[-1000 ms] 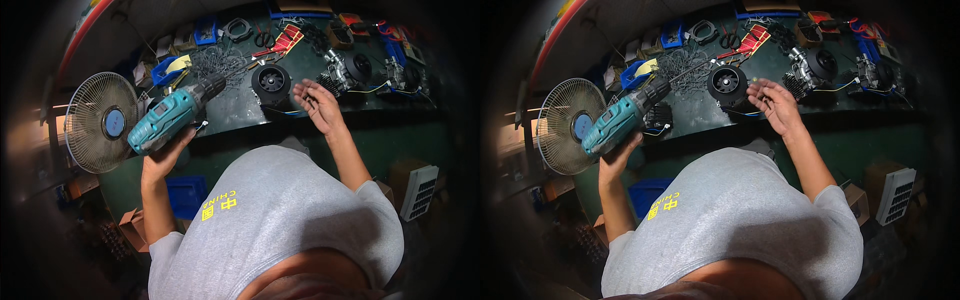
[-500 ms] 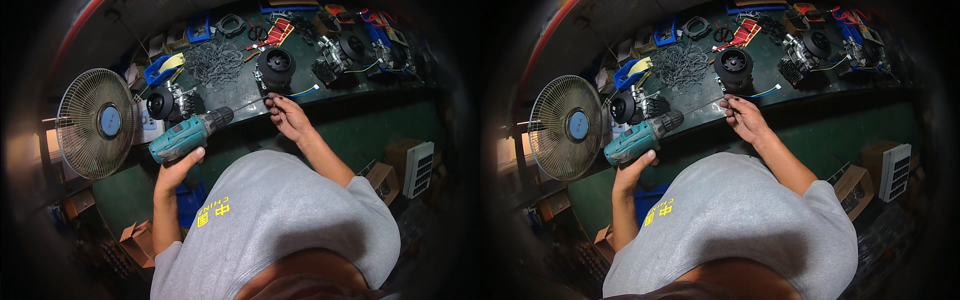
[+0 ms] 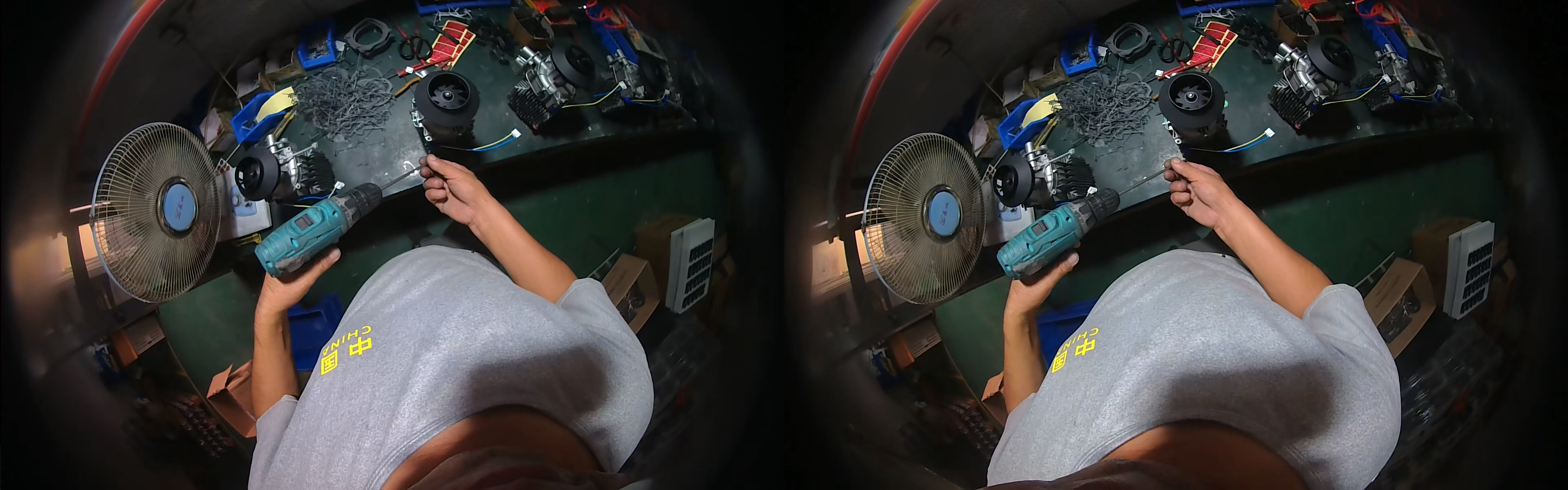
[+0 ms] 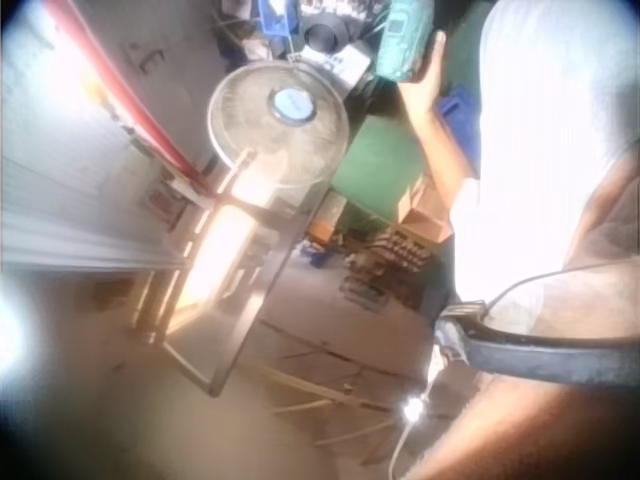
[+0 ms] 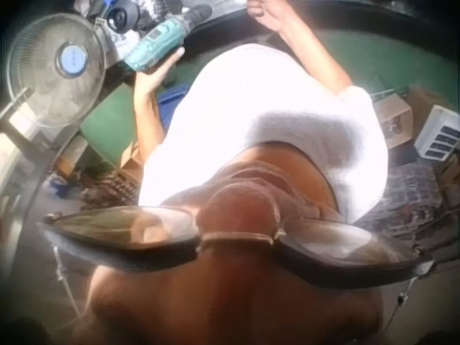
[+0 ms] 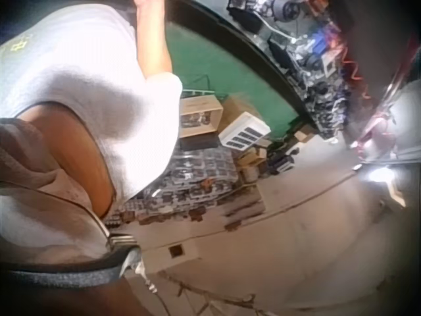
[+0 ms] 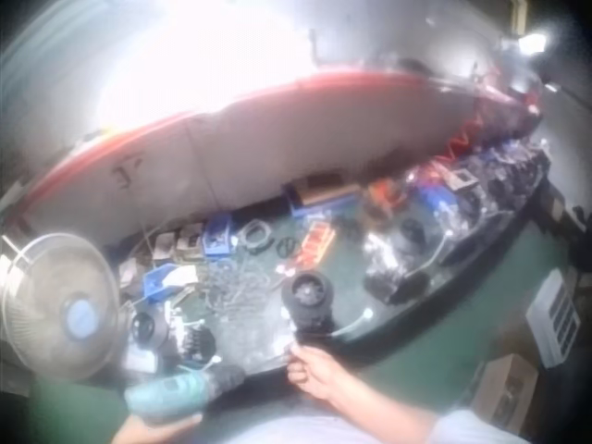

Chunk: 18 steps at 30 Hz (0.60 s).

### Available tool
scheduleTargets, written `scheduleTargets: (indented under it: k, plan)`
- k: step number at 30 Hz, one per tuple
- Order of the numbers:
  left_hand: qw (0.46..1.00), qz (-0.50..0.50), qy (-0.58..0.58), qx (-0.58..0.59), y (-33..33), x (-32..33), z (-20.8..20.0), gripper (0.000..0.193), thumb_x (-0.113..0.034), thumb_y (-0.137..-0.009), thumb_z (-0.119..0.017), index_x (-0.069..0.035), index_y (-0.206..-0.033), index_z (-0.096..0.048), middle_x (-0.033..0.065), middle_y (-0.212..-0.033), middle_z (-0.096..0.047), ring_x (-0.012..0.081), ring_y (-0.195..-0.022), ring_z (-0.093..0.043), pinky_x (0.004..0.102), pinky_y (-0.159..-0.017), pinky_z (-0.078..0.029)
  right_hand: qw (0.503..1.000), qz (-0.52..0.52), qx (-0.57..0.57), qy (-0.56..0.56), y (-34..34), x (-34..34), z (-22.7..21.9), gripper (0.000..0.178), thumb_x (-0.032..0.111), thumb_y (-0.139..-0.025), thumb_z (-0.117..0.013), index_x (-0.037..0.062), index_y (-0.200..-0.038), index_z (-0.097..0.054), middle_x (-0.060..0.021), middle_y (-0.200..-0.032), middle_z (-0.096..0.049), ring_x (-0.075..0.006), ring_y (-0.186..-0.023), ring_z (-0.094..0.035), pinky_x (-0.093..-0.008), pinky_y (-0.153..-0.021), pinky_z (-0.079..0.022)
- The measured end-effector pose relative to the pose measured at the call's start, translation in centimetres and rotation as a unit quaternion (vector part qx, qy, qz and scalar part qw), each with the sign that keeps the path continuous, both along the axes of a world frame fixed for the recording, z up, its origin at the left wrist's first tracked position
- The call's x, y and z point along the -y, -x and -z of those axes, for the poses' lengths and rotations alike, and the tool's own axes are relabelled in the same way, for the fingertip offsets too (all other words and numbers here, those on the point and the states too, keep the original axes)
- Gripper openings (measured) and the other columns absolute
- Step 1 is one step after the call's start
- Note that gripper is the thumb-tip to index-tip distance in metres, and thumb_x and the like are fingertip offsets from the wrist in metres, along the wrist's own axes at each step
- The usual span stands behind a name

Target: The person uses a cordless drill to fasten screws into small black cylindrical electrical components on a workbench. They then switch to a pneumatic air gun to clean the components and surrounding area. The person handles multiple units sequentially, placing them back on the bench after each operation.

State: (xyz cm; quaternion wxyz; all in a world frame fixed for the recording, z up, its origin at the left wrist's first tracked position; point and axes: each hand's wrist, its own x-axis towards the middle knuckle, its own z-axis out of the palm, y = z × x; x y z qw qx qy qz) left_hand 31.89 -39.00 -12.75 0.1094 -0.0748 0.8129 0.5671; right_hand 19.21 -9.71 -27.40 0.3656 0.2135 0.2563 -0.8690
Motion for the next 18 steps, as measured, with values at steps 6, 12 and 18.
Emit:
scheduleTargets:
  k: [6, 12, 18]
  plan:
    - [0.995, 0.041, 0.068, -0.062, 1.4, -0.9, -0.1, 0.029, -0.012, -0.085, -0.082, -0.005, -0.112, -0.072, 0.0046, -0.101, -0.073, 0.0137, -0.09, -0.067, 0.0296, -0.082, -0.054, 0.998, 0.006, 0.006, 0.059, 1.9, 1.1, 2.3, 0.018, 0.019, -0.102, -0.061, 0.0029, -0.11, -0.064, -0.0008, -0.09, -0.055, -0.0071, -0.068, -0.043, -0.0198, -0.055, -0.037]
    - [0.99, 0.049, 0.118, -0.061, 3.3, -2.0, -0.1, 0.032, -0.012, -0.086, -0.081, -0.005, -0.115, -0.07, 0.0061, -0.103, -0.073, 0.0152, -0.092, -0.067, 0.0306, -0.083, -0.054, 0.999, 0.022, -0.001, 0.045, 3.2, 1.8, 2.1, 0.023, 0.016, -0.103, -0.057, 0.0011, -0.12, -0.062, 0.0013, -0.089, -0.053, -0.0065, -0.071, -0.042, -0.0196, -0.057, -0.037]
    - [0.986, 0.08, 0.143, -0.037, 4.9, -2.5, -0.7, 0.036, -0.015, -0.086, -0.081, -0.005, -0.118, -0.069, 0.0091, -0.108, -0.072, 0.0172, -0.097, -0.068, 0.0317, -0.086, -0.054, 0.999, 0.012, -0.013, 0.026, 3.3, 1.2, 2.9, 0.018, 0.011, -0.103, -0.053, 0.0024, -0.114, -0.064, -0.0021, -0.094, -0.057, -0.0083, -0.072, -0.047, -0.0213, -0.059, -0.04]
